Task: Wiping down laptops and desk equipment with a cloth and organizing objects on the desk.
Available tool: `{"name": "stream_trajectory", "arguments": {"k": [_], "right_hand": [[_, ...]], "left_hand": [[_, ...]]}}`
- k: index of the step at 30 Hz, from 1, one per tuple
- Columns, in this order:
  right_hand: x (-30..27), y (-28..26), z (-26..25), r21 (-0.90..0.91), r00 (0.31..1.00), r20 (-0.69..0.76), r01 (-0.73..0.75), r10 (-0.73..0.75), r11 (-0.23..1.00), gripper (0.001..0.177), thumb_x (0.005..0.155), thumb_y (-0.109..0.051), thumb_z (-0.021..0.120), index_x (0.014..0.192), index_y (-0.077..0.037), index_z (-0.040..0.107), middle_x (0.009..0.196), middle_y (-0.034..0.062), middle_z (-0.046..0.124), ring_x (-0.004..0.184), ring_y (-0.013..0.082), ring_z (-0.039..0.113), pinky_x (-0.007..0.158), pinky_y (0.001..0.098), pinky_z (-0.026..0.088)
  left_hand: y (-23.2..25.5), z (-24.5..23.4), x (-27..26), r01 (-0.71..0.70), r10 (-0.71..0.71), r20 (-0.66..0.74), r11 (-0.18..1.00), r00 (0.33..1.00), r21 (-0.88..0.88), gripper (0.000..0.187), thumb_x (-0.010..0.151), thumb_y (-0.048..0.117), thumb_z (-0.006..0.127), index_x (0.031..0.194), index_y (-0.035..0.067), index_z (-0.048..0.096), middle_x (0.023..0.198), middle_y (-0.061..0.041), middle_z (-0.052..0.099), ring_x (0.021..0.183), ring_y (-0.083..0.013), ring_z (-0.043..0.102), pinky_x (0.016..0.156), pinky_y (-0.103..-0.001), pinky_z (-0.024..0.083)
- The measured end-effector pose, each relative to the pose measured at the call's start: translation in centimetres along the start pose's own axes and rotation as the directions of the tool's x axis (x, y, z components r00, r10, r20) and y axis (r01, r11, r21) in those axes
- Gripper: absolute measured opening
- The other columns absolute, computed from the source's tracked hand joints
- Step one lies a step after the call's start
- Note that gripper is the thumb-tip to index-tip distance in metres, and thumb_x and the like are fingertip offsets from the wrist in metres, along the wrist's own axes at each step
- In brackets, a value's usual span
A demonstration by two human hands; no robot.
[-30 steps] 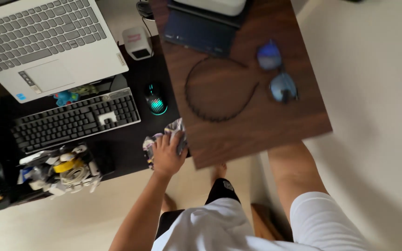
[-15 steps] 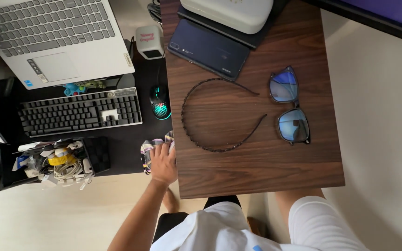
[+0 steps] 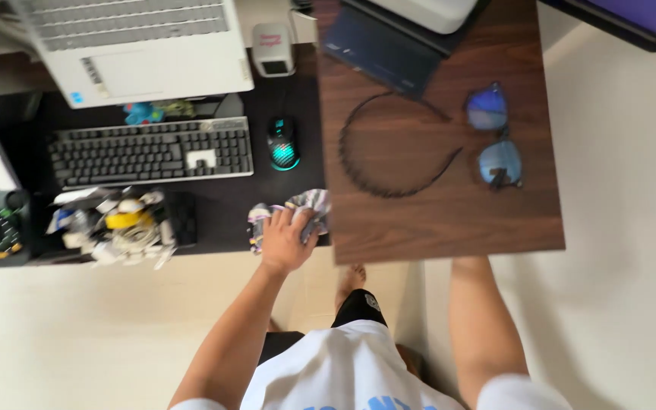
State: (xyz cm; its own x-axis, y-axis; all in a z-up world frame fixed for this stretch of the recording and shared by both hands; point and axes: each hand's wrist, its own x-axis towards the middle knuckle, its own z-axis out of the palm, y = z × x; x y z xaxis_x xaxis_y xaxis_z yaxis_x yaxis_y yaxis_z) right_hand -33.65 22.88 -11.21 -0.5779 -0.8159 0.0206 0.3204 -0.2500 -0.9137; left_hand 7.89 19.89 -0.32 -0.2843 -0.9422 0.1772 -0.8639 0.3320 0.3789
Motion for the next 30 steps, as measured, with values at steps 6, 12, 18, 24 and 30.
{"name": "stream_trajectory", "arguments": {"k": [6,12,18,24,30], "right_hand": [[-15.7,-4.7,-4.1,-0.311,0.943,-0.320,-0.194,0.090,0.930,0.060,0.091,-0.002,0.065,0.148,-0.009,0.049,0.140,0.0048,0.060,0.115,0.0178,0.064,0.077,0.0375,0.054],[-31.4,-7.8,2.0,-0.232,0.907,-0.155,-0.419,0.392,0.878,0.056,0.085,0.003,0.065,0.139,-0.007,0.056,0.132,0.0061,0.064,0.116,0.0197,0.065,0.089,0.0380,0.057],[-36.7,-4.4,17.4,-0.300,0.690,0.286,-0.595,0.665,0.746,0.051,0.083,-0.004,0.065,0.133,0.001,0.060,0.122,0.0114,0.071,0.112,0.0234,0.068,0.096,0.0365,0.055],[-42.0,-1.5,39.8,-0.421,0.236,0.699,-0.628,0.675,0.654,0.056,0.089,-0.017,0.061,0.139,0.006,0.056,0.132,0.0166,0.067,0.119,0.0243,0.067,0.104,0.0383,0.053],[-46.6,-0.2,52.7,-0.633,-0.071,0.716,-0.486,0.695,0.603,0.062,0.088,-0.017,0.062,0.145,0.005,0.053,0.137,0.0202,0.062,0.121,0.0270,0.063,0.106,0.0414,0.050]], "left_hand": [[-2.0,-4.8,-6.8,-0.015,0.026,0.047,0.976,0.999,-0.217,0.035,0.083,0.037,0.073,0.111,0.016,0.071,0.104,-0.013,0.067,0.099,-0.0367,0.063,0.084,-0.050,0.049],[-9.3,-11.2,-17.8,0.175,-0.126,0.188,0.945,0.974,-0.276,0.042,0.088,0.051,0.068,0.106,0.013,0.074,0.103,-0.016,0.069,0.099,-0.0394,0.064,0.089,-0.049,0.049],[-18.9,-18.4,-29.2,0.531,-0.430,0.338,0.789,0.837,-0.311,0.056,0.092,0.061,0.052,0.116,0.015,0.073,0.104,-0.018,0.069,0.107,-0.0375,0.062,0.094,-0.048,0.049],[-25.4,-23.0,-37.8,0.397,-0.391,0.188,0.570,0.901,-0.719,0.065,0.094,0.055,0.061,0.133,0.003,0.060,0.119,-0.020,0.065,0.115,-0.0325,0.061,0.100,-0.044,0.047],[-29.5,-27.7,-44.1,0.449,-0.480,0.406,-0.027,0.778,-0.893,0.056,0.089,0.031,0.075,0.135,0.002,0.061,0.129,-0.009,0.069,0.118,-0.0166,0.063,0.104,-0.034,0.049]]}}
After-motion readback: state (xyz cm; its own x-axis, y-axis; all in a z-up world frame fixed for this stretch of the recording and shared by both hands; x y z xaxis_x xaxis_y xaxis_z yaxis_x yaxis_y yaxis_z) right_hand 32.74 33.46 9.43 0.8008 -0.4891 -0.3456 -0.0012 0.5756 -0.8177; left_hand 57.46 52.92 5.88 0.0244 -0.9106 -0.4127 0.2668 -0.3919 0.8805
